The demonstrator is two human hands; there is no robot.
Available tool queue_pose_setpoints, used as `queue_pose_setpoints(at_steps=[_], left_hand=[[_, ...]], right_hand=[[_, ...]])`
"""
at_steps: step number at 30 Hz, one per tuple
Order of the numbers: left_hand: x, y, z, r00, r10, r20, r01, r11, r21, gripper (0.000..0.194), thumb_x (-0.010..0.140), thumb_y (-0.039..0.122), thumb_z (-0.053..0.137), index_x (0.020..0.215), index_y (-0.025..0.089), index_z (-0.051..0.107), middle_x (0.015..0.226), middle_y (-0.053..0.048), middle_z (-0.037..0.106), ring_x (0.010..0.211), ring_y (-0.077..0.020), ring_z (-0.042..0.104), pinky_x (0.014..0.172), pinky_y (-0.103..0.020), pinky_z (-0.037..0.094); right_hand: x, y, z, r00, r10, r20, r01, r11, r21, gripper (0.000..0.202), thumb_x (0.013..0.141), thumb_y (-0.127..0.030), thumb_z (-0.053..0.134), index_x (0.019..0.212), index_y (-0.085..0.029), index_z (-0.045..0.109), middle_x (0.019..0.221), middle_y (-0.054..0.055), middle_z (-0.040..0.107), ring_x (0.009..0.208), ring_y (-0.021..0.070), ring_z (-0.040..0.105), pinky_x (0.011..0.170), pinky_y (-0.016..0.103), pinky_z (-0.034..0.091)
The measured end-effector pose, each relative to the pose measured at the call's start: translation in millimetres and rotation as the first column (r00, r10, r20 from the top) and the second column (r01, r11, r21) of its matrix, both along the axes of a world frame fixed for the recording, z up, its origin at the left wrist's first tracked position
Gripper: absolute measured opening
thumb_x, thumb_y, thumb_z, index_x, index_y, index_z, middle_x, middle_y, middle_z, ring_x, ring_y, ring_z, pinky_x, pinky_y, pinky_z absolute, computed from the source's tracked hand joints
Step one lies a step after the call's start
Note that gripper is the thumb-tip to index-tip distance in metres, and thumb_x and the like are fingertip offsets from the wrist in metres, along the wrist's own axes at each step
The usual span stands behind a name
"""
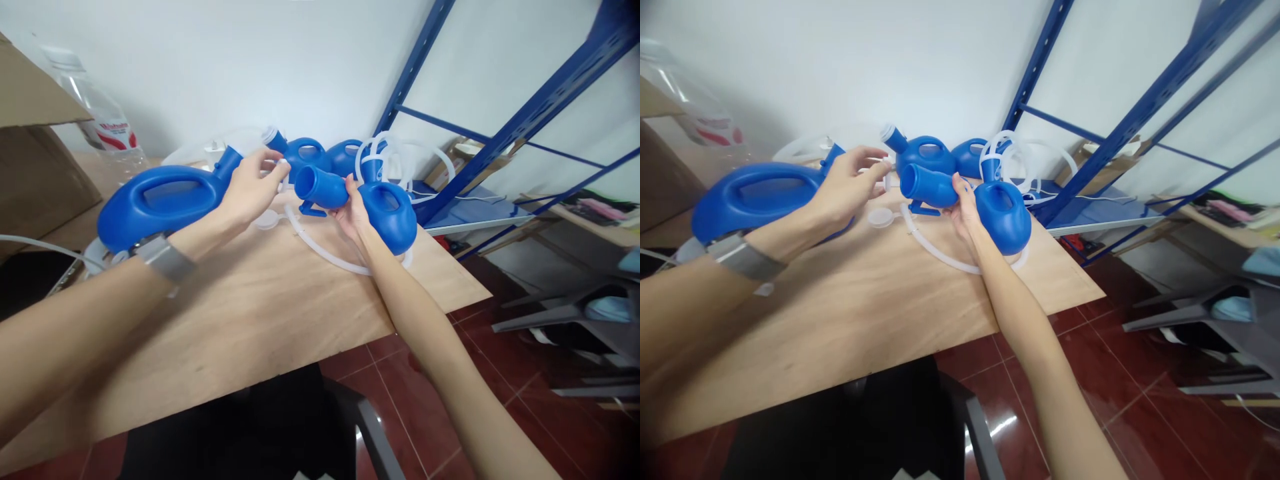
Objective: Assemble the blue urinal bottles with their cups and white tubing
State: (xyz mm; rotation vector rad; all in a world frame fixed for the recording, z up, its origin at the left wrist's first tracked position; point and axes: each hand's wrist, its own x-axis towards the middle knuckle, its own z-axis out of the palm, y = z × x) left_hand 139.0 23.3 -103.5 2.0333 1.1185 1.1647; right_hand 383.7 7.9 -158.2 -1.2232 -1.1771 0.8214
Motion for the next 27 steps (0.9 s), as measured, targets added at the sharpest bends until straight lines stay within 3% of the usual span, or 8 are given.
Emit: queue_pose_setpoints(at_steps=[2, 6, 10, 15, 18, 21, 24, 27], left_hand=[[-11, -19, -2.6, 0.993, -0.058, 0.102, 0.064, 0.996, -0.055, 0.044, 0.105, 0.046, 0.057, 0.14, 0.022, 0.068, 0.141, -0.014, 0.072, 0.117, -0.0277, 0.076, 0.096, -0.042, 0.066], [-31, -45, -12.3, 0.975, -0.111, 0.193, 0.12, 0.992, -0.034, 0.054, 0.093, 0.048, 0.077, 0.141, 0.023, 0.072, 0.136, -0.012, 0.077, 0.123, -0.0349, 0.076, 0.101, -0.051, 0.066], [-45, -55, -22.8, 0.942, -0.146, 0.302, 0.148, 0.989, 0.015, 0.057, 0.085, 0.045, 0.086, 0.136, 0.021, 0.075, 0.137, -0.012, 0.077, 0.127, -0.037, 0.074, 0.109, -0.055, 0.063], [-53, -57, -28.7, 0.936, -0.154, 0.315, 0.152, 0.988, 0.03, 0.062, 0.083, 0.044, 0.087, 0.139, 0.022, 0.073, 0.146, -0.012, 0.073, 0.13, -0.0381, 0.072, 0.107, -0.055, 0.065], [-50, -53, -22.0, 0.943, -0.152, 0.298, 0.151, 0.988, 0.024, 0.068, 0.078, 0.043, 0.09, 0.14, 0.02, 0.072, 0.138, -0.013, 0.076, 0.123, -0.0366, 0.075, 0.104, -0.054, 0.067], [-44, -44, -6.3, 0.957, -0.18, 0.229, 0.181, 0.983, 0.016, 0.065, 0.075, 0.044, 0.092, 0.133, 0.022, 0.075, 0.13, -0.01, 0.08, 0.113, -0.0348, 0.079, 0.102, -0.054, 0.067], [-40, -35, 11.5, 0.963, -0.233, 0.134, 0.234, 0.972, 0.01, 0.064, 0.073, 0.045, 0.095, 0.13, 0.022, 0.078, 0.122, -0.009, 0.082, 0.106, -0.0347, 0.08, 0.098, -0.056, 0.067], [-39, -30, 23.3, 0.961, -0.265, 0.077, 0.262, 0.964, 0.05, 0.065, 0.073, 0.048, 0.095, 0.128, 0.019, 0.079, 0.116, -0.007, 0.084, 0.104, -0.0341, 0.079, 0.097, -0.057, 0.067]], right_hand=[[-7, -3, 0.5, 0.997, 0.032, -0.063, -0.033, 0.999, -0.01, 0.077, 0.086, -0.091, 0.06, 0.132, -0.03, 0.056, 0.112, 0.009, 0.074, 0.099, 0.0309, 0.076, 0.065, 0.04, 0.06], [-31, -12, 5.5, 0.99, 0.075, -0.122, -0.074, 0.997, 0.009, 0.068, 0.08, -0.082, 0.077, 0.12, -0.028, 0.063, 0.098, 0.004, 0.067, 0.093, 0.0259, 0.071, 0.058, 0.031, 0.054], [-55, -23, 11.2, 0.973, 0.062, -0.223, -0.054, 0.998, 0.042, 0.057, 0.082, -0.07, 0.082, 0.116, -0.028, 0.062, 0.098, 0.003, 0.064, 0.091, 0.0226, 0.068, 0.053, 0.027, 0.049], [-70, -32, 13.0, 0.951, 0.093, -0.296, -0.091, 0.996, 0.023, 0.054, 0.09, -0.069, 0.074, 0.12, -0.027, 0.061, 0.105, 0.004, 0.07, 0.107, 0.0258, 0.072, 0.066, 0.03, 0.058], [-74, -33, 15.2, 0.938, 0.082, -0.337, -0.083, 0.996, 0.012, 0.057, 0.093, -0.072, 0.067, 0.129, -0.028, 0.06, 0.115, 0.006, 0.075, 0.122, 0.0293, 0.071, 0.084, 0.037, 0.064], [-74, -35, 18.3, 0.916, 0.085, -0.393, -0.07, 0.996, 0.053, 0.062, 0.092, -0.077, 0.066, 0.13, -0.028, 0.062, 0.125, 0.007, 0.077, 0.133, 0.033, 0.068, 0.099, 0.046, 0.064], [-71, -36, 19.5, 0.886, 0.13, -0.444, -0.104, 0.991, 0.083, 0.062, 0.091, -0.079, 0.065, 0.125, -0.027, 0.064, 0.13, 0.009, 0.078, 0.14, 0.0355, 0.065, 0.104, 0.05, 0.063], [-67, -35, 18.1, 0.871, 0.141, -0.471, -0.123, 0.99, 0.068, 0.056, 0.088, -0.069, 0.072, 0.126, -0.029, 0.064, 0.127, 0.006, 0.079, 0.137, 0.035, 0.068, 0.102, 0.051, 0.064]])
